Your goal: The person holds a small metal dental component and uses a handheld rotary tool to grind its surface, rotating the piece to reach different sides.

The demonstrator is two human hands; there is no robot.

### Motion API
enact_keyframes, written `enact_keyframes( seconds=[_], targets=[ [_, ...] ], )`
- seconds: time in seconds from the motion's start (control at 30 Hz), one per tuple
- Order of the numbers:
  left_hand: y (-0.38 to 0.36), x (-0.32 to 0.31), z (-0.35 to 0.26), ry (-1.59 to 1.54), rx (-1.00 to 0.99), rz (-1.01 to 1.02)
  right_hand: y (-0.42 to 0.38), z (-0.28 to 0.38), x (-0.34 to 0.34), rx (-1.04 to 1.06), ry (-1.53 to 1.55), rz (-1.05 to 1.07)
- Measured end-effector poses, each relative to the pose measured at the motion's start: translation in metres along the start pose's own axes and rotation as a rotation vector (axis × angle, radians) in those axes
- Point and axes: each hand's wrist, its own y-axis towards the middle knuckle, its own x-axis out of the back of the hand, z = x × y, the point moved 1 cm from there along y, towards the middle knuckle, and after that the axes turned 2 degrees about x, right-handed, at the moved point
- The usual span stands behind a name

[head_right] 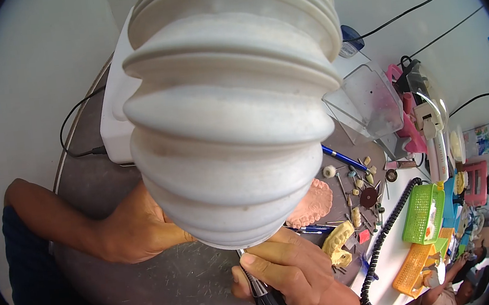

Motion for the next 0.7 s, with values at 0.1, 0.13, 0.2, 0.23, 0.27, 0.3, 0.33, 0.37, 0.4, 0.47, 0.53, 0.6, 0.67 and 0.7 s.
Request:
enact_keyframes(
  seconds=[0.1,0.13,0.2,0.23,0.27,0.3,0.33,0.37,0.4,0.47,0.53,0.6,0.67,0.7],
  targets=[
    [0.0,0.0004,0.0012,0.009,-0.022,-0.009,0.0029,0.0008,-0.0008,0.006,-0.041,0.0],
    [-0.0001,0.0004,0.0014,0.01,-0.029,-0.009,0.004,0.0015,-0.001,0.014,-0.061,-0.006],
    [-0.0002,0.0003,-0.0001,0.013,-0.013,-0.004,0.0038,0.005,-0.0021,-0.007,-0.026,-0.019],
    [-0.0004,0.0,-0.0009,0.016,0.002,0.0,0.0038,0.0062,-0.0019,-0.027,0.01,-0.032],
    [-0.0008,-0.0003,-0.0011,0.016,0.002,0.0,0.0045,0.0067,-0.0013,-0.027,0.01,-0.033],
    [-0.001,-0.0008,-0.0014,0.002,0.008,-0.002,0.0052,0.007,-0.0004,-0.018,0.006,-0.028],
    [-0.0011,-0.0012,-0.0015,-0.014,0.014,-0.004,0.0054,0.0072,0.0001,-0.008,0.003,-0.023],
    [-0.0009,-0.0012,-0.0016,-0.013,0.014,-0.004,0.0051,0.007,0.0001,-0.008,0.002,-0.024],
    [-0.0006,-0.0009,-0.0017,0.004,0.01,-0.002,0.0047,0.0063,-0.0002,-0.018,0.011,-0.03],
    [-0.0006,-0.0006,-0.0016,0.022,0.008,0.0,0.0032,0.0054,-0.0009,-0.028,0.02,-0.036],
    [-0.0009,-0.0003,-0.0016,0.036,-0.014,0.01,0.0017,0.005,-0.0018,-0.036,0.054,-0.048],
    [-0.0008,-0.0005,-0.0003,0.026,-0.017,0.006,0.0049,0.0028,-0.0012,0.005,0.003,-0.028],
    [-0.0006,-0.0004,-0.0002,0.017,-0.02,0.002,0.0053,0.0008,-0.0016,0.046,-0.049,-0.008],
    [-0.0007,-0.0005,-0.0004,0.019,-0.018,0.006,0.0041,-0.0009,-0.0024,0.047,-0.009,-0.038]
  ],
)
